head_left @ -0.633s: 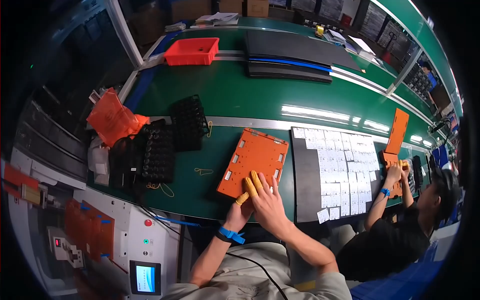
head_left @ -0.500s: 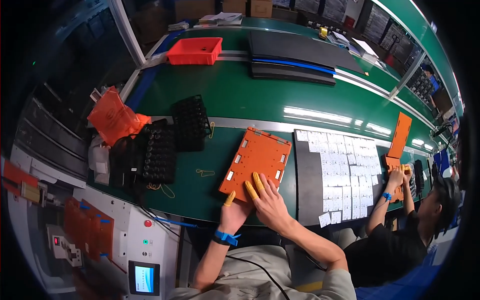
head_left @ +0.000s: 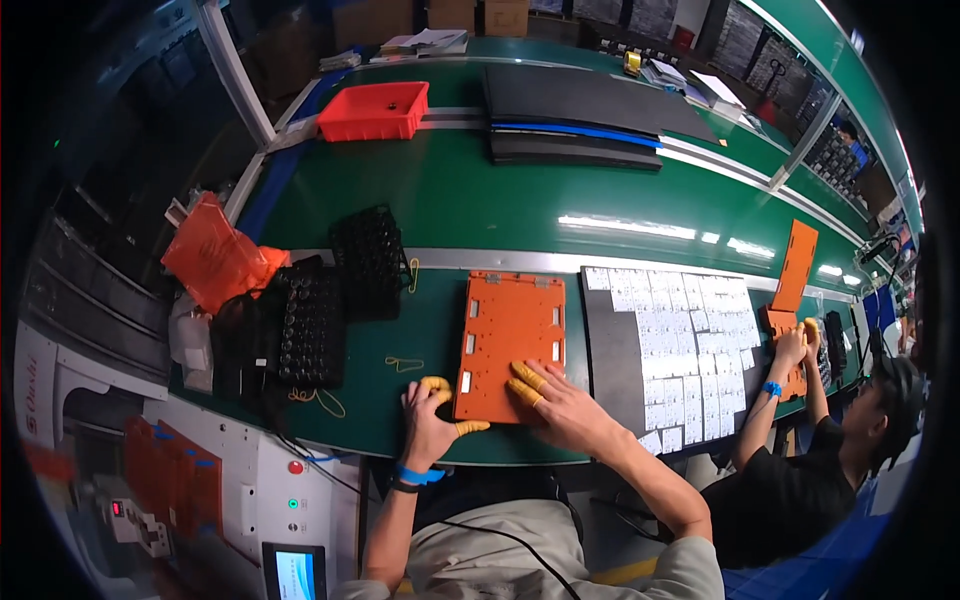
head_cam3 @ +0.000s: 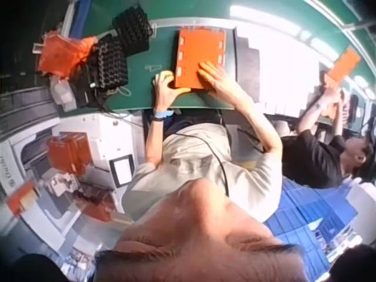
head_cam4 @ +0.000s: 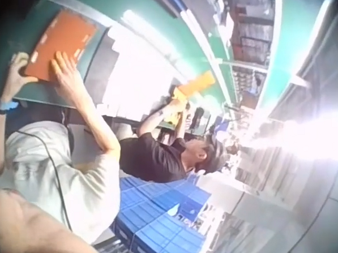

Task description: Assembling small electronic components by applying stickers and placing them into orange fixtures for machine processing.

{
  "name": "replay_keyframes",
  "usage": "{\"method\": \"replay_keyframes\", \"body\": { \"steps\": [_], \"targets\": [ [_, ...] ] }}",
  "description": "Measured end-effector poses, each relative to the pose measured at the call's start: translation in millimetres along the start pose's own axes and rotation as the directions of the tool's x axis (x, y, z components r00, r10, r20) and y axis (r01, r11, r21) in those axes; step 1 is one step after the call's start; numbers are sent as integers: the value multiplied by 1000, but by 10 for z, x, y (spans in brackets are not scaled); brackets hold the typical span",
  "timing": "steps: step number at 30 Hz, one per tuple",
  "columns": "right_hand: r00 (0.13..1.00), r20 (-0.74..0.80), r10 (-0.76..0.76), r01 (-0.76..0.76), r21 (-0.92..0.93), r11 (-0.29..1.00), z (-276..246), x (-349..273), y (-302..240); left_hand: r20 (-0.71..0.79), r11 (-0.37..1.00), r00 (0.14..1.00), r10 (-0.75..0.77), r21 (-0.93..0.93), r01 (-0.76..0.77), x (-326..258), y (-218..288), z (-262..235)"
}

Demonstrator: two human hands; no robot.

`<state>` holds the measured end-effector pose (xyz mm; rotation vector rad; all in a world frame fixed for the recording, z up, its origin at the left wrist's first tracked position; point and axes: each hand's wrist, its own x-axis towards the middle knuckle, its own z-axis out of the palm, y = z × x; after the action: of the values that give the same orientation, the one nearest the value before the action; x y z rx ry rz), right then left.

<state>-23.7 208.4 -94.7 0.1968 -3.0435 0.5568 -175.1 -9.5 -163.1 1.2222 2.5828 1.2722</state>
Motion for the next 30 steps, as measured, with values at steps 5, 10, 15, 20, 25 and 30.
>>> {"method": "replay_keyframes", "body": {
  "steps": [5,10,15,20,25,30],
  "targets": [
    [980,-197,42,-5,182,983,-392,628,534,-21,997,1000,-20,73,21,1,-11,-22],
    [751,-548,369,-169,381,909,-898,2089,1954,66,991,994,-85,109,78,90,-19,-66],
    [683,-577,448,-683,-289,671,-1133,3456,3357,127,978,976,-179,133,162,125,4,-158],
    [798,-490,350,-586,-498,640,-1376,3978,4650,171,972,965,-198,164,170,137,-63,-87],
    [839,-421,346,-528,-470,707,-1158,4024,4929,104,983,979,-176,66,170,233,-6,-137],
    [842,-537,57,-460,-657,597,-963,3898,4855,128,972,970,-205,145,187,100,-160,-68]
  ]
}}
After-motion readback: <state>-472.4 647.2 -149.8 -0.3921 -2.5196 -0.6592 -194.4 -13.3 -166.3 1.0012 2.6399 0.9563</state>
